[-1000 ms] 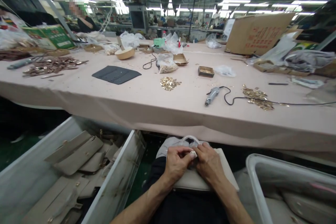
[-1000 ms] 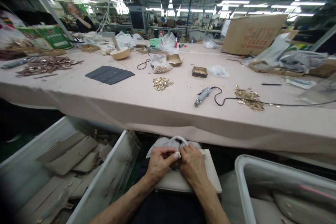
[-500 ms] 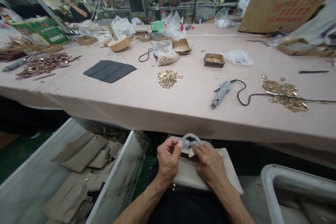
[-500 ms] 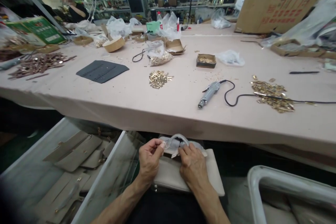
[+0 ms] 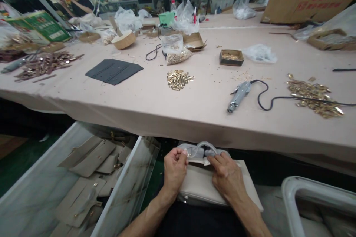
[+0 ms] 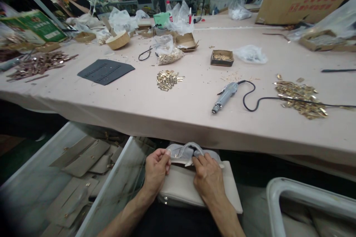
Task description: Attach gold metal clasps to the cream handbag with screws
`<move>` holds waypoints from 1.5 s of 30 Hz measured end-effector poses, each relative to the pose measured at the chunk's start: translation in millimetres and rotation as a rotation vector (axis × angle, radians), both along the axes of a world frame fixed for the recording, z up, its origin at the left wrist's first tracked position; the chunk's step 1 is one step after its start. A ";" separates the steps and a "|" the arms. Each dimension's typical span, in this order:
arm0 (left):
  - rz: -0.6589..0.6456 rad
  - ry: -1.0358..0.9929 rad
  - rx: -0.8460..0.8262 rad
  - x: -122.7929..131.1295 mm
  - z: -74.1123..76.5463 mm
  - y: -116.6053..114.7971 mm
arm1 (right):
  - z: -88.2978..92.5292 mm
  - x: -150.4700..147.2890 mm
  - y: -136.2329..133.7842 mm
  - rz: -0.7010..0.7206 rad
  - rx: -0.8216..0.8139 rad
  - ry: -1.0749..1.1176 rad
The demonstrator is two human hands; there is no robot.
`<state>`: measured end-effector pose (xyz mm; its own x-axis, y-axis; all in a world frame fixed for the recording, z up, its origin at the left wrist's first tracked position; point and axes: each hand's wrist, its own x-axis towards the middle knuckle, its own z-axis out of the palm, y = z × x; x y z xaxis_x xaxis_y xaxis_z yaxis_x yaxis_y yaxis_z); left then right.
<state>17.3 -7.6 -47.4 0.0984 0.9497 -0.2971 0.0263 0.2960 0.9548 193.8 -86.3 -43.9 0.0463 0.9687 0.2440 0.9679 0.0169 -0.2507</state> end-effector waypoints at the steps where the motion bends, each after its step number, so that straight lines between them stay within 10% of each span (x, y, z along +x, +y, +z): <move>1: -0.022 -0.005 -0.003 0.2 1.3 -1.3 | -0.6 -0.3 -1.3 -0.003 0.005 -0.006; 20: 0.157 0.107 0.032 -59.4 -8.2 30.3 | 0.5 3.2 -39.1 -0.095 0.143 -0.101; 24: 0.106 0.114 0.063 -71.7 11.3 26.7 | 2.2 -2.7 -46.4 -0.095 0.166 -0.112; 29: -0.169 0.080 0.011 -38.5 49.0 -0.5 | 4.4 -9.4 -34.8 -0.068 0.180 -0.083; 34: -0.458 -0.018 -0.348 23.5 44.1 -1.9 | -0.8 3.1 -13.9 -0.026 0.222 -0.002; 45: -0.181 -0.182 -0.496 75.3 17.5 9.2 | -9.9 20.1 5.3 -0.111 0.135 0.180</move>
<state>92.6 1.7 -29.9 0.3385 0.6638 -0.6669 -0.0337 0.7168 0.6965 213.8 -81.0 -53.8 0.2048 0.9144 0.3491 0.9058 -0.0418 -0.4217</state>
